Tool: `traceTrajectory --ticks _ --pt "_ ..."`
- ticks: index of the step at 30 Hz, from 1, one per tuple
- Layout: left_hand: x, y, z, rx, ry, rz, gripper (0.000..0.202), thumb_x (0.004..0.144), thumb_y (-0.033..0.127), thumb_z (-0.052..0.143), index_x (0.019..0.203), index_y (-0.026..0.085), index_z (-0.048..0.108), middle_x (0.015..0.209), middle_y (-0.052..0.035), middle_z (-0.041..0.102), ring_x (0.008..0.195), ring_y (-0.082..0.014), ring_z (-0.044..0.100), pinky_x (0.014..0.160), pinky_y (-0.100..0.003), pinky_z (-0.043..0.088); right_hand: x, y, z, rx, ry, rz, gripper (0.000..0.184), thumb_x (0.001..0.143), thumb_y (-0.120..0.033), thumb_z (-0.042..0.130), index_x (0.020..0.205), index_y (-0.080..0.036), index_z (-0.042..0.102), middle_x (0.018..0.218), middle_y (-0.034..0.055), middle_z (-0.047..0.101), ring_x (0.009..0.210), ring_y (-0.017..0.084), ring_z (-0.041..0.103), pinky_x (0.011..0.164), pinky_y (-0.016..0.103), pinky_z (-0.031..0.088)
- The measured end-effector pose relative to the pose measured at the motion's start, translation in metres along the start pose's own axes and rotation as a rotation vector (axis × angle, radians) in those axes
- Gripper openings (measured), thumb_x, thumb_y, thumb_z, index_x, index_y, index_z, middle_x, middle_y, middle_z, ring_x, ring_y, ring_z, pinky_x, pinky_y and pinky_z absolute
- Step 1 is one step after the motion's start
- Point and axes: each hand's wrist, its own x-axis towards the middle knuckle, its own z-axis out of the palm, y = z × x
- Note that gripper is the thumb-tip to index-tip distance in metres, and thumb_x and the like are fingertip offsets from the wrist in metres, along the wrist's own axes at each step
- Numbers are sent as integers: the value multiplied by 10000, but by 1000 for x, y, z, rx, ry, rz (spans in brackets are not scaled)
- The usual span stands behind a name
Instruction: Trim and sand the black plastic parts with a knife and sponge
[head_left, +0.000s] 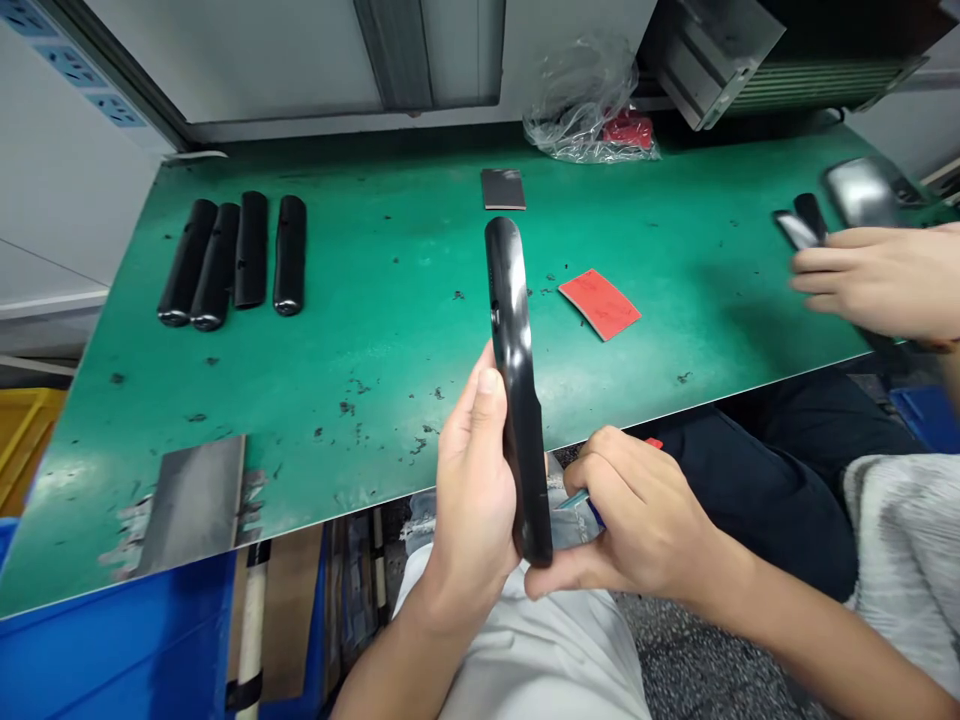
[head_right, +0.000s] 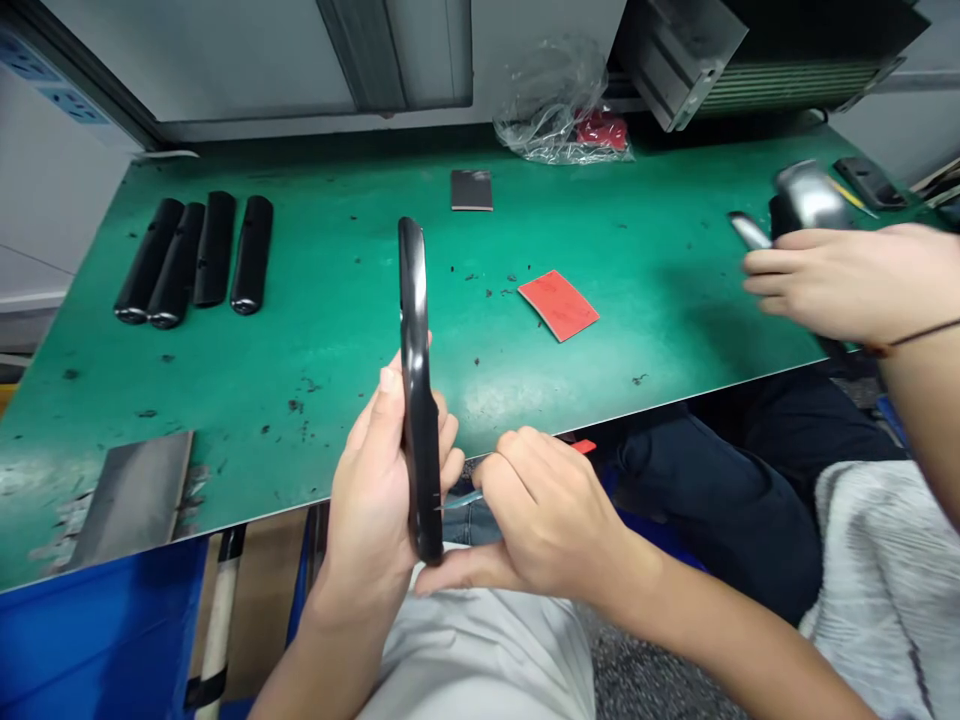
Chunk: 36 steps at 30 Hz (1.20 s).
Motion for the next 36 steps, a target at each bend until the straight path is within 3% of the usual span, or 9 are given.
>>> traceTrajectory --ticks 6,14,23,31,36 --pt "0 -2 -4 41 17 60 467 1000 562 632 1421 361 664 690 61 270 559 -85 218 458 -176 294 0 1 0 24 11 18 578 988 -738 549 819 -185 542 668 -3 511 615 169 501 561 339 373" --pt "-2 1 -5 37 21 62 458 981 568 652 1404 393 679 674 57 350 529 -82 266 459 -185 317 -3 2 2 52 -1 36 643 953 -817 491 816 -190 530 664 -7 493 615 167 484 563 340 368" --pt "-4 3 -3 23 23 78 470 971 557 676 1409 386 680 643 72 344 491 -64 254 434 -169 330 -2 2 6 85 7 47 621 960 -801 505 821 -196 522 667 -14 496 615 156 475 567 329 362" --pt "-4 1 -4 17 74 33 476 966 559 681 1408 382 680 664 65 399 497 -59 380 436 -170 383 -3 -2 5 162 23 76 593 996 -764 480 836 -195 515 686 -24 494 618 131 465 572 293 362" --pt "-4 0 -4 6 74 -17 557 968 579 666 1483 377 605 671 71 373 494 -62 353 421 -174 345 -6 -3 8 199 27 93 591 993 -764 486 844 -192 515 699 -25 488 629 129 455 579 290 359"
